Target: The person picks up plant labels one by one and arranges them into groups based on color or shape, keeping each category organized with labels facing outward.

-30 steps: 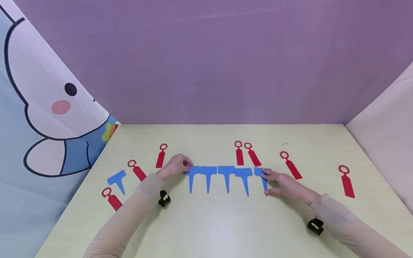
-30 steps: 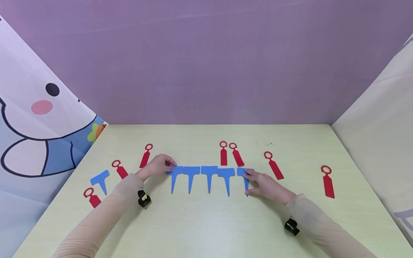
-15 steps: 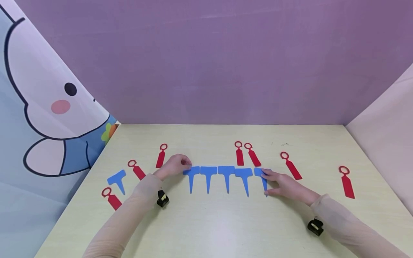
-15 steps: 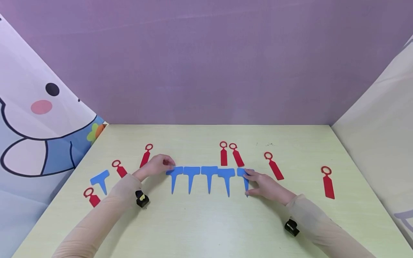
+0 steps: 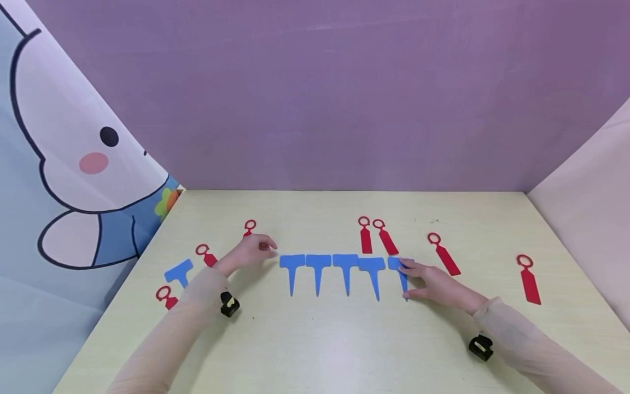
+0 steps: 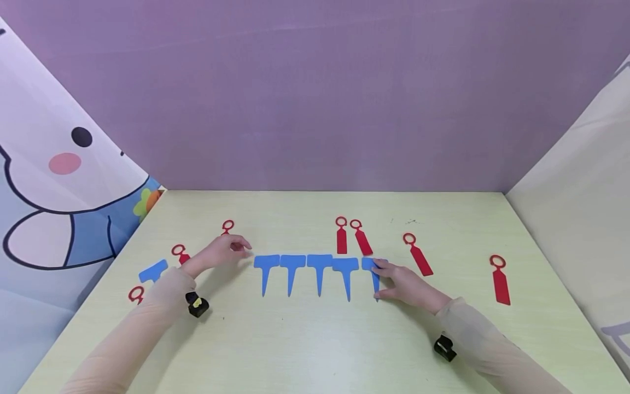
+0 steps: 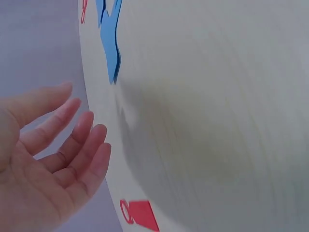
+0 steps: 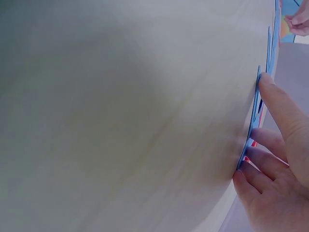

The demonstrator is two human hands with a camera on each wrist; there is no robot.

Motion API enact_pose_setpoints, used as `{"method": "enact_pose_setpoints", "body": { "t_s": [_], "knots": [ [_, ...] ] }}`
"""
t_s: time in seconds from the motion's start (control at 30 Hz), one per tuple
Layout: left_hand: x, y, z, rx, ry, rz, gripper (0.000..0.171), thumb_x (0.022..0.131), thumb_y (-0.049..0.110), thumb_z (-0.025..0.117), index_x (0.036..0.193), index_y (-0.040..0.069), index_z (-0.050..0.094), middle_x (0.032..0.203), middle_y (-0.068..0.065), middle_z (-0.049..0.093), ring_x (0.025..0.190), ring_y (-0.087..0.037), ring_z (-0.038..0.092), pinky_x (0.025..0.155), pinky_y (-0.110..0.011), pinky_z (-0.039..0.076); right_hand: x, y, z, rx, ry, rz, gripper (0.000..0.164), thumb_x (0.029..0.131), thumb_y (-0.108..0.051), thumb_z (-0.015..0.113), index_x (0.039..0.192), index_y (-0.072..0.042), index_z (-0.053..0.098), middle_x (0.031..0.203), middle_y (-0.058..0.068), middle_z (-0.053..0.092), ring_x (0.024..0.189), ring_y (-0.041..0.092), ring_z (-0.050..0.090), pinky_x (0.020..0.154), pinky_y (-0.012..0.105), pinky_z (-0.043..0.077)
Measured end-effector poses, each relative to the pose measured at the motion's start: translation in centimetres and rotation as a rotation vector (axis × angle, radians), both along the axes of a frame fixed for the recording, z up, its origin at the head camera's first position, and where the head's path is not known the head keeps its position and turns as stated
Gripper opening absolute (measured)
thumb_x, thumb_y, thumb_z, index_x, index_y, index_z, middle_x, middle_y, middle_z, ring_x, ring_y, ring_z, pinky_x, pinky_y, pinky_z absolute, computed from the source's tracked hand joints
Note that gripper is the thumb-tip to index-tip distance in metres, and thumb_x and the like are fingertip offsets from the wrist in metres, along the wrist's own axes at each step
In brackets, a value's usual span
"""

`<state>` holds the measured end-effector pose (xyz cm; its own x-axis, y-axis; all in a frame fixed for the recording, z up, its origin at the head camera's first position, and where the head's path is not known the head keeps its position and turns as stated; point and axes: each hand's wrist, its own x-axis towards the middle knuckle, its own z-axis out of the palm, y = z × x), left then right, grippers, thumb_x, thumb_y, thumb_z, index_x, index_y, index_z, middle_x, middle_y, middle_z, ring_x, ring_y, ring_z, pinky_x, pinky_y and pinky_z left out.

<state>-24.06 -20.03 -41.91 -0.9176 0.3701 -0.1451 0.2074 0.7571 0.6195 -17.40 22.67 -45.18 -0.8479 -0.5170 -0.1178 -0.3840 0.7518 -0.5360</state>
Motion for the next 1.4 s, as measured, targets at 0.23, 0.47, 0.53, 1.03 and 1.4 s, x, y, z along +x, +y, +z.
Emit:
{"method": "enact_pose_setpoints", "body": {
  "t_s": [0.23,0.47,0.53,1.03,1.4],
  "knots": [
    [0.4,-1.6,0.3,0.01,0.018,-0.002,0.019,0.081,0.01,0.061,0.097,-0.001,0.063,0.083,-0.005,0.058,0.078,-0.018,0.051,0.072,-0.031,0.044,0.1,0.0,0.0,0.003,-0.01,-0.007,0.067,0.071,-0.028,0.072,0.126,0.001,0.045,0.137,0.02,0.035,0.123,0.041,0.031,0.09,0.04,0.041],
    [0.9,-3.4,0.9,-0.007,-0.003,0.042,0.023,0.082,0.011,0.061,0.102,-0.001,0.061,0.092,-0.01,0.059,0.085,-0.023,0.052,0.077,-0.036,0.045,0.2,-0.1,0.1,0.005,-0.011,-0.008,0.068,0.071,-0.027,0.072,0.127,0.001,0.045,0.136,0.02,0.035,0.123,0.041,0.032,0.089,0.041,0.042],
    [1.1,-3.8,1.1,-0.014,-0.016,0.067,0.024,0.083,0.012,0.061,0.103,0.0,0.061,0.095,-0.011,0.059,0.088,-0.024,0.052,0.08,-0.037,0.045,0.2,-0.1,0.1,0.007,-0.009,-0.008,0.068,0.071,-0.027,0.072,0.126,0.001,0.045,0.136,0.02,0.035,0.123,0.041,0.032,0.09,0.041,0.041],
    [1.7,-7.4,1.9,-0.046,-0.012,0.093,0.027,0.084,0.012,0.058,0.107,-0.003,0.057,0.095,-0.013,0.059,0.087,-0.027,0.052,0.074,-0.036,0.048,0.1,-0.1,0.3,0.011,-0.004,-0.01,0.067,0.071,-0.028,0.072,0.126,0.001,0.046,0.137,0.019,0.035,0.123,0.04,0.032,0.09,0.041,0.041],
    [2.4,-10.2,2.1,-0.074,-0.028,0.169,0.031,0.086,0.015,0.056,0.111,-0.004,0.054,0.101,-0.018,0.058,0.092,-0.031,0.053,0.08,-0.044,0.047,0.1,-0.1,0.4,0.001,-0.014,-0.012,0.068,0.071,-0.029,0.071,0.127,0.0,0.045,0.137,0.019,0.035,0.123,0.04,0.032,0.088,0.038,0.043]
  ]
}}
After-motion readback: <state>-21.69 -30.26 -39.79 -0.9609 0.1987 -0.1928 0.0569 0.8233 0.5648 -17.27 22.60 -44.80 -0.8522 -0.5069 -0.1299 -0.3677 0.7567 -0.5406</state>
